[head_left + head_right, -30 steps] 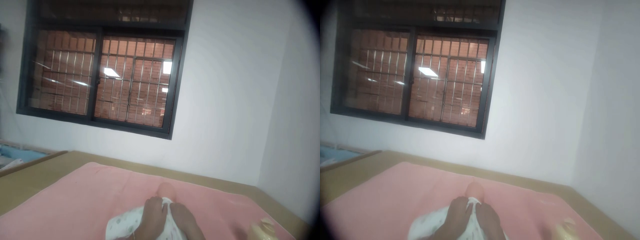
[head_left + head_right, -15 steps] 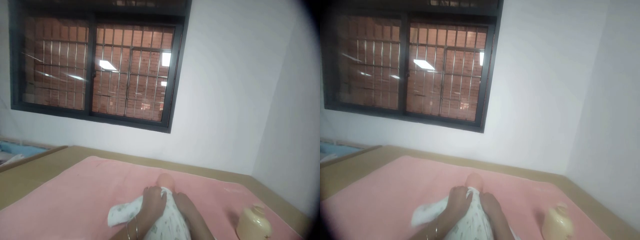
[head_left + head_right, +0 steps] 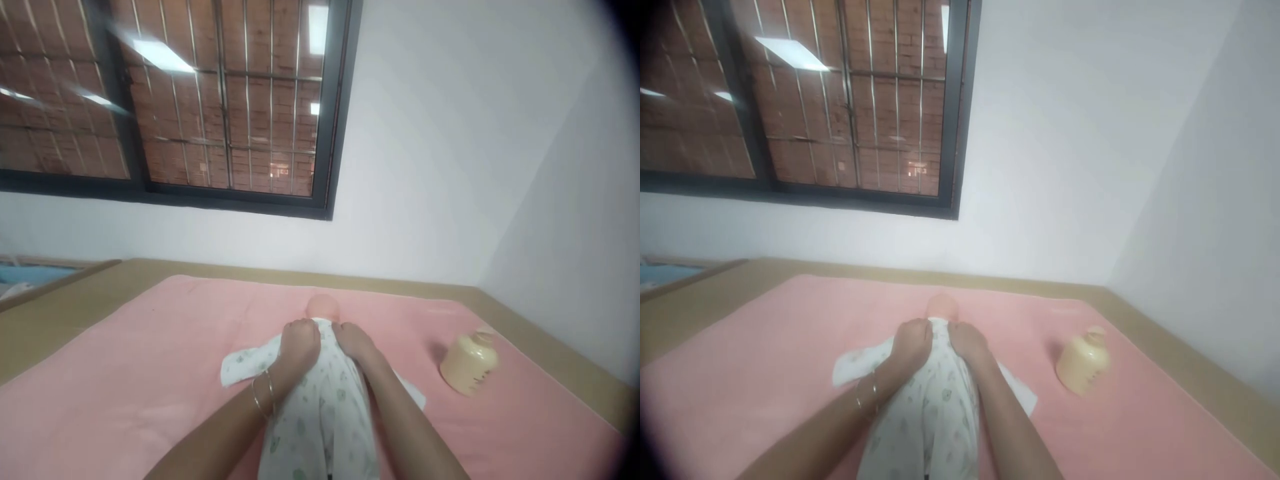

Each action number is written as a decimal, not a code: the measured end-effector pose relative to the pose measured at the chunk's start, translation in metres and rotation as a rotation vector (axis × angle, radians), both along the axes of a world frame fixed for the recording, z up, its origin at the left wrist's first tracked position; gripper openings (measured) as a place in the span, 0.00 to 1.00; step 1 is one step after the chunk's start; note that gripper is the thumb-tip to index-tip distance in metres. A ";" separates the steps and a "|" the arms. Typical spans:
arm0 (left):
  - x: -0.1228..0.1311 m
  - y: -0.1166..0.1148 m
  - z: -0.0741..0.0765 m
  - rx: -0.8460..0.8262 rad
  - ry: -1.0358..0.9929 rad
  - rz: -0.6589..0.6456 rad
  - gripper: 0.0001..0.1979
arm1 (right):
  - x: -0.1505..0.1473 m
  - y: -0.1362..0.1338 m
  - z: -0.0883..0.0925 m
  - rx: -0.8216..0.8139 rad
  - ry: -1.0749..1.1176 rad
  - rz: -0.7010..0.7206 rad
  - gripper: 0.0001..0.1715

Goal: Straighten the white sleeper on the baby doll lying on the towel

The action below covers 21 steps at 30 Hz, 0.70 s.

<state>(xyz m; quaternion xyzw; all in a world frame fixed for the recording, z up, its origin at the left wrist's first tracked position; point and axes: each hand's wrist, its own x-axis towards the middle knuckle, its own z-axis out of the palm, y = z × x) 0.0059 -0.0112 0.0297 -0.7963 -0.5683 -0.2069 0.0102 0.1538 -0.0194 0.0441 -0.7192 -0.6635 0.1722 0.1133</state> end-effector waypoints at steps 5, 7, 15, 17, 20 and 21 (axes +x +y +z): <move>-0.001 0.003 0.000 -0.076 0.007 0.109 0.21 | -0.012 -0.017 0.011 0.090 -0.044 0.013 0.30; -0.001 0.005 -0.001 -0.072 0.028 0.087 0.21 | -0.020 -0.024 0.016 0.146 -0.064 0.040 0.29; 0.002 0.002 -0.006 0.064 0.106 0.004 0.15 | 0.001 -0.002 0.004 -0.029 0.037 -0.030 0.37; 0.001 0.005 -0.005 0.040 0.090 0.020 0.18 | 0.000 -0.005 0.003 -0.021 0.023 -0.030 0.38; -0.001 0.010 -0.003 -0.071 0.056 0.046 0.25 | -0.014 -0.021 0.009 0.098 -0.094 0.027 0.33; -0.002 0.011 -0.002 -0.100 0.061 0.041 0.26 | -0.020 -0.026 0.011 0.151 -0.134 0.068 0.31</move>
